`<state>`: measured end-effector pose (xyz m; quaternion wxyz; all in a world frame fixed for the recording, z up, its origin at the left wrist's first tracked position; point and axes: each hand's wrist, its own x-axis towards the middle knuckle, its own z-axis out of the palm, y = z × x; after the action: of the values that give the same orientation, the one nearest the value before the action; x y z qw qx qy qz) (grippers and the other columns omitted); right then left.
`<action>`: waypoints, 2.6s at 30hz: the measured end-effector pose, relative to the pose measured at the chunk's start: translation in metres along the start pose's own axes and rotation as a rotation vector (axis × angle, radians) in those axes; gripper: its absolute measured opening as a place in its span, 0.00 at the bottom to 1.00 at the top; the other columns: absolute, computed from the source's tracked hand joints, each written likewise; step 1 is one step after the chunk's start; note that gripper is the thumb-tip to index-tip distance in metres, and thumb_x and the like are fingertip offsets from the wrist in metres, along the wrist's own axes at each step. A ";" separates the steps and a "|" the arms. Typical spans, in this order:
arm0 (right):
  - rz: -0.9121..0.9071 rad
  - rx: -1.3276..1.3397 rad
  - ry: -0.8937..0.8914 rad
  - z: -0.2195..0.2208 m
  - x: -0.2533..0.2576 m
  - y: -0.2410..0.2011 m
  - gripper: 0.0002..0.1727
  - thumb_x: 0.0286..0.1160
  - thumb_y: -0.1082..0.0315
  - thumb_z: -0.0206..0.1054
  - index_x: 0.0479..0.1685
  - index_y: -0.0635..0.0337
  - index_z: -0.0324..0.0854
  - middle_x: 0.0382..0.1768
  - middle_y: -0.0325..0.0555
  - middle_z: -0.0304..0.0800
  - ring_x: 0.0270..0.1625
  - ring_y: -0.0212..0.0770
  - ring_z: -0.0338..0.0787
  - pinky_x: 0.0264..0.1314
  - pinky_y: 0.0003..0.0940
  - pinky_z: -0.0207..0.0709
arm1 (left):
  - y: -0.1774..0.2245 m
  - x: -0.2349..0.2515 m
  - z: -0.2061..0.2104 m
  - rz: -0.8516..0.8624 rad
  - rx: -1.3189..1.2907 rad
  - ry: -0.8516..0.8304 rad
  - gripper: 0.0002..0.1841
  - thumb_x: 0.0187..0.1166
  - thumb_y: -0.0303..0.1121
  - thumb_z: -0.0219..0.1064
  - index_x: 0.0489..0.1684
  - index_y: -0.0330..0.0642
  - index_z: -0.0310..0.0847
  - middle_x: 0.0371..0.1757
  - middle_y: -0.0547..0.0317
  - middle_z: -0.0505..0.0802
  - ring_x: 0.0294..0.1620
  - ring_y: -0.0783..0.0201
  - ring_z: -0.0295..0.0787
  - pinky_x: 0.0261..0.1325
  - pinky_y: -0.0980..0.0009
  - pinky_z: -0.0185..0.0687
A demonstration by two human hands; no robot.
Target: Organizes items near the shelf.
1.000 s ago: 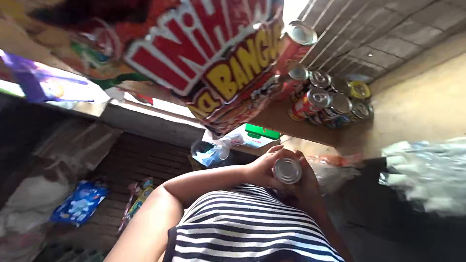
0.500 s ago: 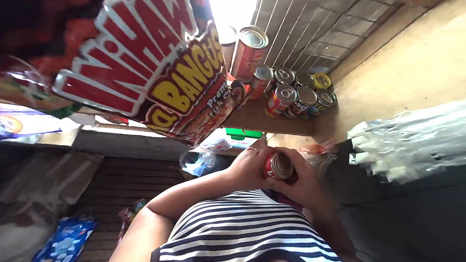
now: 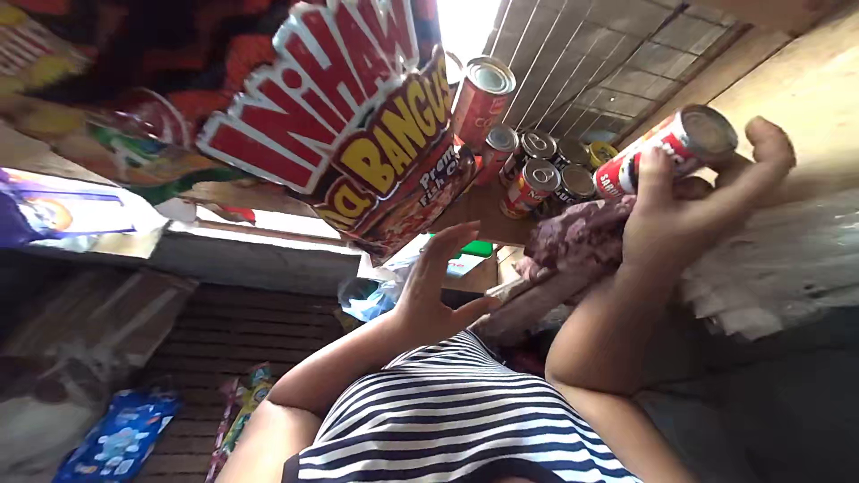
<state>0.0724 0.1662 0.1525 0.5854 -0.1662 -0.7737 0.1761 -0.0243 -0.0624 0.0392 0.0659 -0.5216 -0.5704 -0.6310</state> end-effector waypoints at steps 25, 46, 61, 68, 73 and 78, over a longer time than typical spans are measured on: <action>0.187 -0.220 -0.311 0.030 0.009 0.040 0.55 0.74 0.47 0.74 0.91 0.72 0.47 0.81 0.73 0.68 0.80 0.61 0.77 0.84 0.50 0.69 | -0.059 -0.066 -0.098 -0.151 0.422 0.469 0.16 0.84 0.38 0.65 0.57 0.32 0.82 0.55 0.50 0.91 0.61 0.68 0.86 0.68 0.66 0.82; -0.087 0.126 -0.291 -0.003 -0.065 -0.006 0.30 0.83 0.66 0.65 0.62 0.94 0.66 0.42 0.54 0.85 0.36 0.16 0.80 0.40 0.10 0.76 | -0.085 0.037 -0.128 -0.534 1.251 0.839 0.34 0.62 0.52 0.77 0.52 0.24 0.83 0.51 0.31 0.91 0.55 0.34 0.89 0.63 0.38 0.74; -0.127 0.352 -0.378 -0.010 -0.070 -0.030 0.19 0.84 0.65 0.66 0.66 0.71 0.76 0.45 0.24 0.88 0.45 0.08 0.82 0.53 0.10 0.79 | -0.068 -0.013 -0.117 -0.102 0.651 0.786 0.37 0.59 0.42 0.83 0.60 0.22 0.74 0.56 0.30 0.86 0.59 0.49 0.86 0.65 0.59 0.81; -0.101 0.289 -0.481 -0.013 -0.073 -0.023 0.14 0.84 0.58 0.67 0.57 0.57 0.85 0.34 0.30 0.85 0.35 0.12 0.79 0.41 0.09 0.76 | -0.037 -0.094 -0.104 -0.353 0.370 0.518 0.46 0.63 0.44 0.82 0.76 0.28 0.60 0.63 0.50 0.85 0.61 0.69 0.86 0.65 0.64 0.86; -0.105 0.496 -0.449 -0.004 -0.066 -0.031 0.09 0.85 0.61 0.66 0.54 0.53 0.84 0.37 0.23 0.84 0.34 0.09 0.79 0.38 0.06 0.76 | -0.024 -0.110 -0.056 -0.643 -0.343 0.083 0.39 0.64 0.55 0.78 0.73 0.48 0.68 0.55 0.79 0.91 0.54 0.80 0.90 0.58 0.74 0.89; -0.138 0.656 -0.677 0.032 -0.097 -0.054 0.10 0.85 0.61 0.64 0.44 0.59 0.82 0.36 0.39 0.83 0.35 0.24 0.82 0.39 0.18 0.81 | -0.030 -0.061 -0.008 -0.198 -0.236 -0.303 0.34 0.65 0.43 0.79 0.67 0.32 0.71 0.56 0.55 0.91 0.60 0.78 0.87 0.67 0.75 0.84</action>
<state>0.0638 0.0710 0.0880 0.3325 0.1459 -0.8336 0.4163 -0.0219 -0.0898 -0.0229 -0.1442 -0.5561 -0.5444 -0.6112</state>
